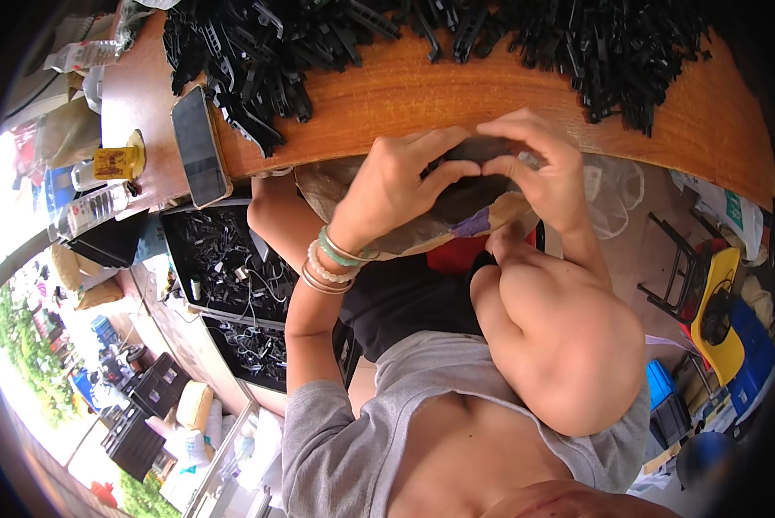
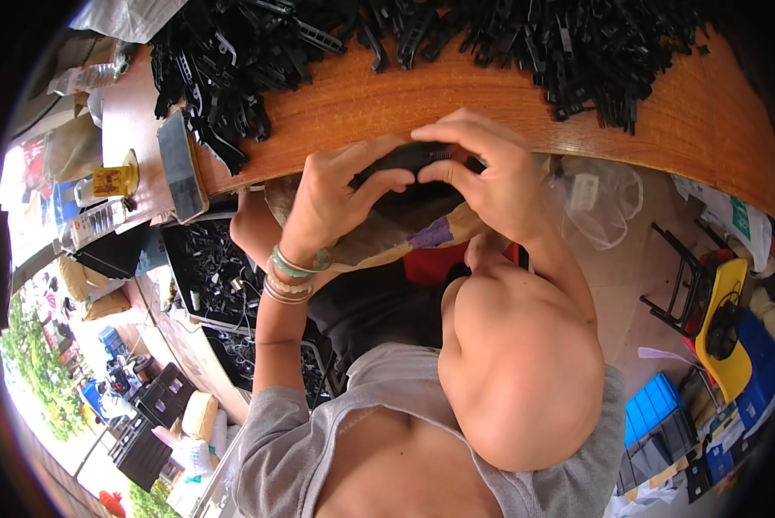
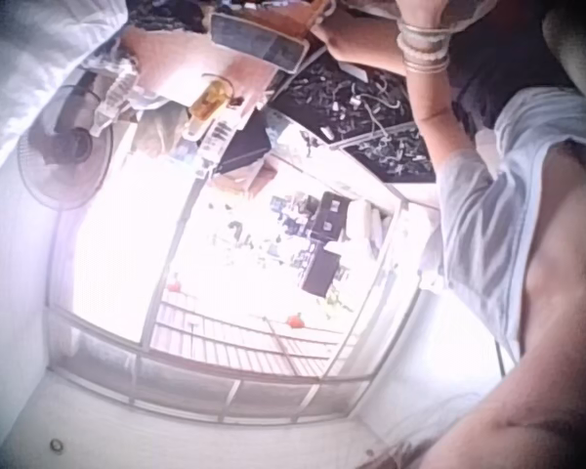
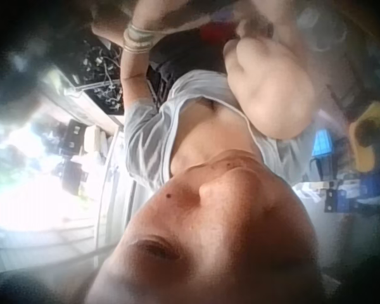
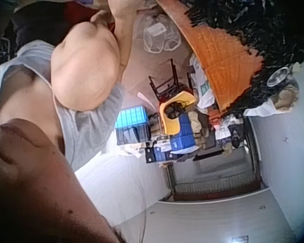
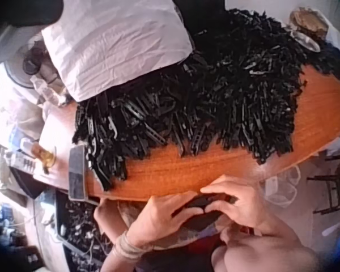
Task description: The person assembles black plastic components by picking up plastic parts from the table and connecting them together by hand.
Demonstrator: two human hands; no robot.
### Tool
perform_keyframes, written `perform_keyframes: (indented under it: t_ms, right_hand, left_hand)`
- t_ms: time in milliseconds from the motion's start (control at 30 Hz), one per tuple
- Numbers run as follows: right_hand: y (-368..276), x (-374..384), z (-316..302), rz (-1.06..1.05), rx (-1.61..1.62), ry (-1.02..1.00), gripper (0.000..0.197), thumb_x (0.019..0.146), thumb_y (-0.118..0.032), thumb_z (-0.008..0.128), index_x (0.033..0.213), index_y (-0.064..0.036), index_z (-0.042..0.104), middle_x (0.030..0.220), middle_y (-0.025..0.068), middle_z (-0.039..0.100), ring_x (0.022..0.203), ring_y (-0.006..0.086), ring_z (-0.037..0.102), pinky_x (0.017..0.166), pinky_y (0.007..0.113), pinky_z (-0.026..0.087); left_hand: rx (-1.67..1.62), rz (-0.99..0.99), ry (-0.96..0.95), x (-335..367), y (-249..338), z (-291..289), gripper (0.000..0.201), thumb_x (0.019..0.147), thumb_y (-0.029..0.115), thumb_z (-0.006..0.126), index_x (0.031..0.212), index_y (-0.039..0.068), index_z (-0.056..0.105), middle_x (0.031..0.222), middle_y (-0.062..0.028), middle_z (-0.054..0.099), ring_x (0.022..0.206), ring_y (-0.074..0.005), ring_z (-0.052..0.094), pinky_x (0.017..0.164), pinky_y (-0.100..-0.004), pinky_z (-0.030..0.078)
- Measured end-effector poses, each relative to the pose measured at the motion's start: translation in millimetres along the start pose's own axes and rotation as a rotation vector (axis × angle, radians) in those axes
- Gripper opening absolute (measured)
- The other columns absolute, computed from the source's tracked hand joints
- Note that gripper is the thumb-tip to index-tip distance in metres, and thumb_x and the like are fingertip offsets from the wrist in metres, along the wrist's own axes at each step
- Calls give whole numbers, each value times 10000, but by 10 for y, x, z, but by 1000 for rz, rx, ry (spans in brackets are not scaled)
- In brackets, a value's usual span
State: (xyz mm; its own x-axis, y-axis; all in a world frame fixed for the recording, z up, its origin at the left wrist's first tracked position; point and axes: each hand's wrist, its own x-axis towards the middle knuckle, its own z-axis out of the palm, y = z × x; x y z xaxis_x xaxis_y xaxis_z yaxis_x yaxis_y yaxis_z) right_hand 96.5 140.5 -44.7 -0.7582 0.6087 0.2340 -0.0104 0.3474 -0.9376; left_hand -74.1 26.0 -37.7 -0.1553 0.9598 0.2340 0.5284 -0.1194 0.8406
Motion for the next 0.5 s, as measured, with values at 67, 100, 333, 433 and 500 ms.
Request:
perform_keyframes:
  t_ms: [67, 100, 333, 433, 500]
  right_hand:
    - [-30, 32, -38, 47, 30, -92, 318, 748, 77, 696, 1048, -27, 675, 935, 65, 638, 794, 137, 625, 620, 247, 486]
    - [-72, 71, -67, 149, 98, -98, 313, 754, 78, 691, 1048, -25, 672, 961, 62, 631, 806, 139, 631, 625, 242, 488]
    - [415, 1028, -593, -440, -1085, 404, 221, 850, -104, 653, 1068, -112, 684, 1155, 52, 624, 1097, 273, 552, 953, 398, 392]
    - [280, 1307, -434, 49, -1226, 263, 369, 969, -289, 499, 1283, -106, 561, 1306, 177, 518, 1224, 340, 452, 1027, 517, 326]
    - [256, 1332, -389, 42, -1192, 312, 328, 964, -264, 505, 1208, -66, 601, 1237, 158, 555, 1167, 340, 478, 991, 495, 351]
  left_hand:
    - [0, -19, -64, 40, -36, -118, 289, 780, 203, 760, 956, 4, 646, 722, -138, 619, 642, -320, 616, 550, -367, 497]
    - [85, 36, -26, 91, -60, -188, 299, 771, 233, 768, 930, 8, 653, 703, -128, 619, 630, -320, 613, 554, -360, 502]
    - [667, 509, 315, 1237, -452, -73, 353, 808, 227, 723, 1115, 77, 634, 1171, -173, 603, 1049, -342, 584, 926, -421, 455]
    - [820, 401, 340, 1442, -546, -48, 439, 895, 379, 589, 1177, 45, 630, 1365, -259, 453, 1308, -439, 358, 1082, -575, 253]
    - [846, 323, 245, 1457, -421, -24, 406, 901, 333, 590, 1178, 36, 613, 1249, -249, 548, 1260, -406, 427, 1067, -555, 283]
